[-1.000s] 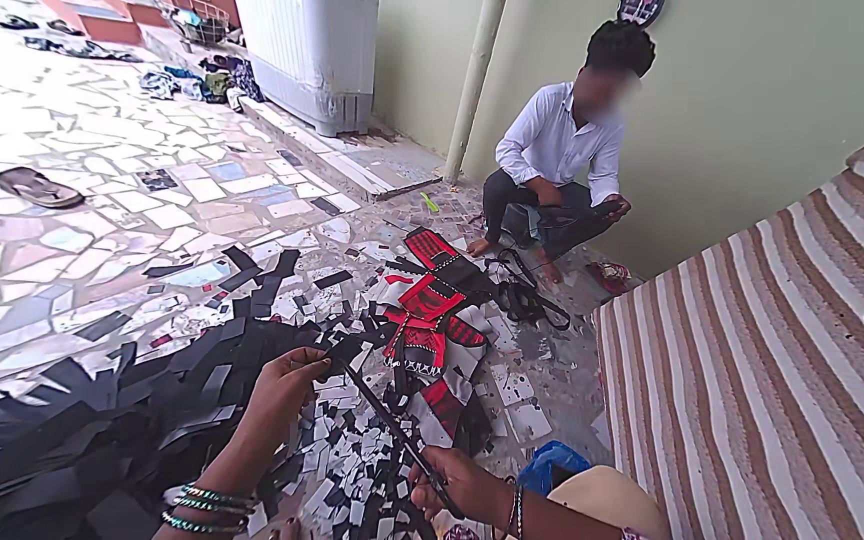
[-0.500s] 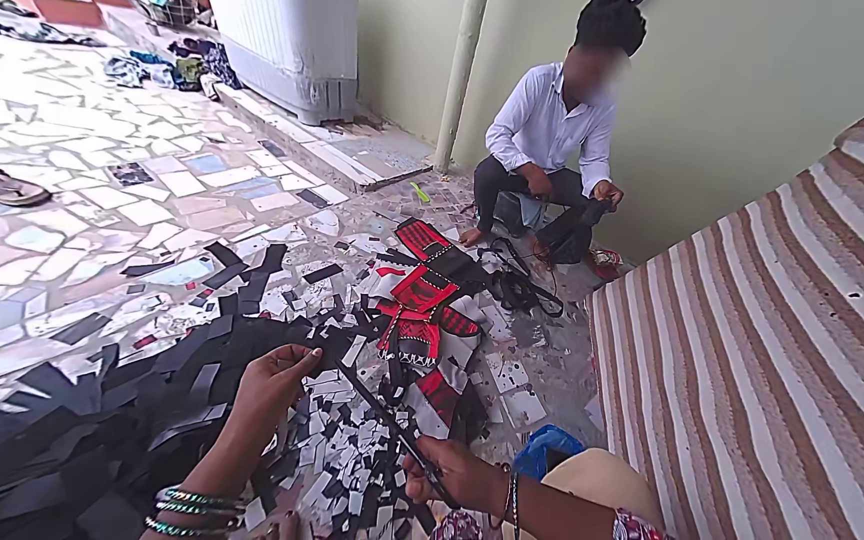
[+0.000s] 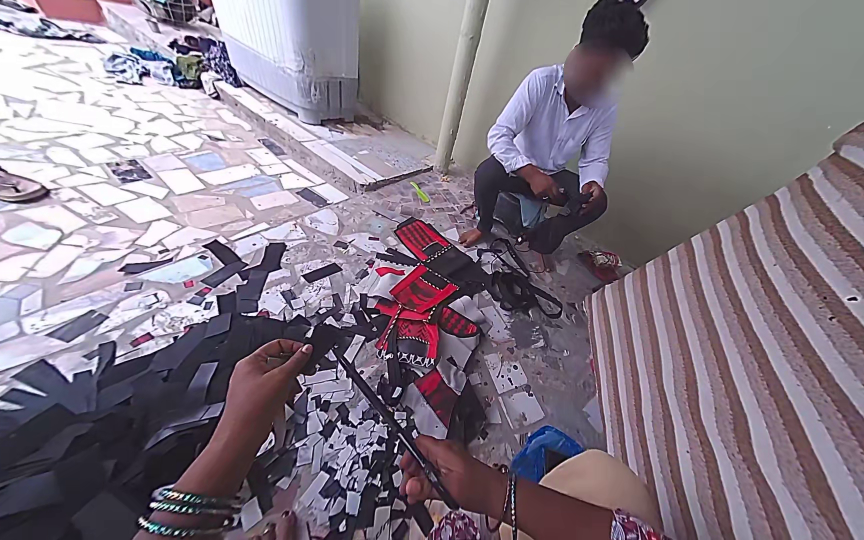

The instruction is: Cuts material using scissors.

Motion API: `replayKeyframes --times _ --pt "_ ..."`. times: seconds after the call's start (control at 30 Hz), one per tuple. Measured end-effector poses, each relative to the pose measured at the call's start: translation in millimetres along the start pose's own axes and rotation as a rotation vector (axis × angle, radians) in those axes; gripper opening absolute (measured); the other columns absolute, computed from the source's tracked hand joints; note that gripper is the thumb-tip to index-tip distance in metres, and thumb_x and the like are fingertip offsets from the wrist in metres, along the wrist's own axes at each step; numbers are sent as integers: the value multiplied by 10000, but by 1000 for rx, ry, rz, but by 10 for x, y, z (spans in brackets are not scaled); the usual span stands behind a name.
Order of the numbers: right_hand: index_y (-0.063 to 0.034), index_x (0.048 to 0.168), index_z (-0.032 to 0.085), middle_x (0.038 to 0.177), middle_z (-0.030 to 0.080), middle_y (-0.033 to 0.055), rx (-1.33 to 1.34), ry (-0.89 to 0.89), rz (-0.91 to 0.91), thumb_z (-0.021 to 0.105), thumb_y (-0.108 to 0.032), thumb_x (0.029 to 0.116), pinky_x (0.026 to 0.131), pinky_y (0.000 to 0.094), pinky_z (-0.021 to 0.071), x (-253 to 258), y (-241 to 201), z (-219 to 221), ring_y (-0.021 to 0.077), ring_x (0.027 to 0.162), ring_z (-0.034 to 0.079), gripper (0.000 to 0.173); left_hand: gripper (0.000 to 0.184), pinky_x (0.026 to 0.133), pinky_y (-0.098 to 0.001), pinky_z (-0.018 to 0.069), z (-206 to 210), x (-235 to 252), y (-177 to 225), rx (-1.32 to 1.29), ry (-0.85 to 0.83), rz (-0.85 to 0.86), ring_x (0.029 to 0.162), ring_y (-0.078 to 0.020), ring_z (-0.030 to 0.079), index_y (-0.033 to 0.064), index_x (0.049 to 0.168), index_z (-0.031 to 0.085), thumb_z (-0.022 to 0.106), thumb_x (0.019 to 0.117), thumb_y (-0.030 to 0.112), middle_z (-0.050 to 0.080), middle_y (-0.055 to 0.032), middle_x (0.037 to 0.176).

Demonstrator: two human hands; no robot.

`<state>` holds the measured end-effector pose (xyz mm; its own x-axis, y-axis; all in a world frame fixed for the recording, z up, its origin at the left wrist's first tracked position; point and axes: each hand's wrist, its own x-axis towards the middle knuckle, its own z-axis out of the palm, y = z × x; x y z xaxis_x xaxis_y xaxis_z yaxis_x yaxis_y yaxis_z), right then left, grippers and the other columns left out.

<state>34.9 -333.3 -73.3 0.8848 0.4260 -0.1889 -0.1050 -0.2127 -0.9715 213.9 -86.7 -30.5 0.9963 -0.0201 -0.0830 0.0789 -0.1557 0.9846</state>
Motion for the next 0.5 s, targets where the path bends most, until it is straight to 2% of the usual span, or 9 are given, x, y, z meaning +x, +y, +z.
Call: replayKeyframes --times 0.5 --pt "118 1246 533 1021 683 178 -50 3 -31 610 -476 982 837 346 548 0 12 2 177 884 670 655 18 448 -180 454 131 -55 -23 107 -257 -69 477 -27 546 22 972 641 655 972 34 642 13 691"
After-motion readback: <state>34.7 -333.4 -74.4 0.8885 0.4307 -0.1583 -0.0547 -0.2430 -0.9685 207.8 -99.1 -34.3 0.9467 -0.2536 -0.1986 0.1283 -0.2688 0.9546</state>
